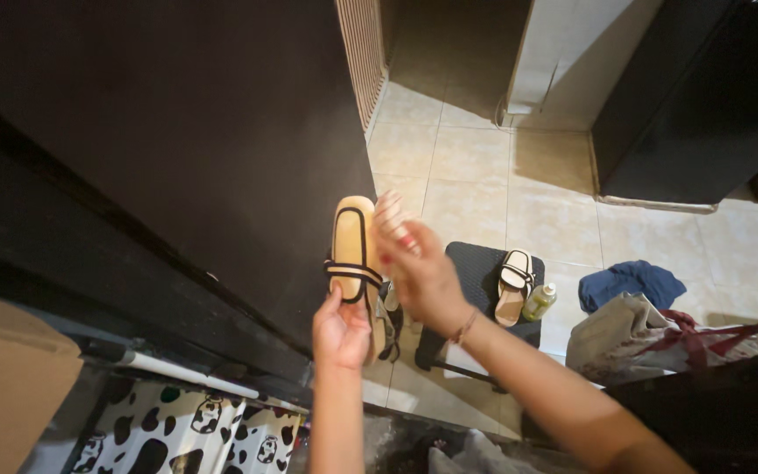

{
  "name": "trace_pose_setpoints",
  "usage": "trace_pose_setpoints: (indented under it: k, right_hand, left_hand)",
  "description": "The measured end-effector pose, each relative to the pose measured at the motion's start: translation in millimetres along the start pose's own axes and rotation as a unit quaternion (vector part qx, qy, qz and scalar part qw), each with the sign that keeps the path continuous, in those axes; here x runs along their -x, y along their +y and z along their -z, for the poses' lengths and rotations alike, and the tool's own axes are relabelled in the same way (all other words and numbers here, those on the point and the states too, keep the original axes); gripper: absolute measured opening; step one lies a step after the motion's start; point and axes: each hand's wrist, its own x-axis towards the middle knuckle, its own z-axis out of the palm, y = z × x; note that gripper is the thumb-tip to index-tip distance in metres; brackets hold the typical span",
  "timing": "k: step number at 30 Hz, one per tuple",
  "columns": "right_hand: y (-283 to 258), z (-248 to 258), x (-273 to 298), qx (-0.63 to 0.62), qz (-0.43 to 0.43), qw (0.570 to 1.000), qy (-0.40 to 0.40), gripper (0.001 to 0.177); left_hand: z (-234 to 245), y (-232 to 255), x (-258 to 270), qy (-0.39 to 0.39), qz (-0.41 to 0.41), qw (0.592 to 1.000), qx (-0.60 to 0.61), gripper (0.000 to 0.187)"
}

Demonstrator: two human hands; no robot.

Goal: The person wipes the interior of a shoe rack with a cloth and a spray bottle, then cleans a pair of sandals with the same cloth. The person handles the spray bottle and cloth throughout, wiping surfaces and footwear.

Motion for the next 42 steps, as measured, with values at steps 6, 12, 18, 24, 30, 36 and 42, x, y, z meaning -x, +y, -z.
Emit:
trace_pose_setpoints:
  k: [6,12,18,24,30,36,42]
  right_hand:
    - [-8,-7,36,0.045,0.033,0.995,-0.088,0.057]
    - [-3,9,8,0.062,0.036,0.997,0.010,0.069]
    - [-8,-19,20,0.000,0.049,0.999,-0.012,0.070]
    - [6,-12,37,0.027,0.056,0.993,-0.098,0.056]
    - [-15,-8,-10,0.029,0.096,0.993,0.064,0.075]
    - [-15,-13,24,0.020,-0.006,0.994,-0.111,0.077]
    - [-4,-9,-1,0.002,0.041,0.998,0.044,0.076]
  left_hand:
    - [-7,12,3,0.002,-0.004,0.999,0.050,0.027]
    - [-12,18,5,-0.024,-0.012,0.999,0.037,0.027]
    - [-19,-3,4,0.011,-0.032,0.999,-0.011,0.028]
    - [-13,29,9,-0.035,-0.040,0.998,0.039,0.027]
    - [-23,10,1,-0.033,-0.019,0.999,0.016,0.027]
    - [-30,22,7,-0.004,-0.033,0.999,0.028,0.031]
    - [-31,21,0,-0.021,-0.042,0.999,0.015,0.027]
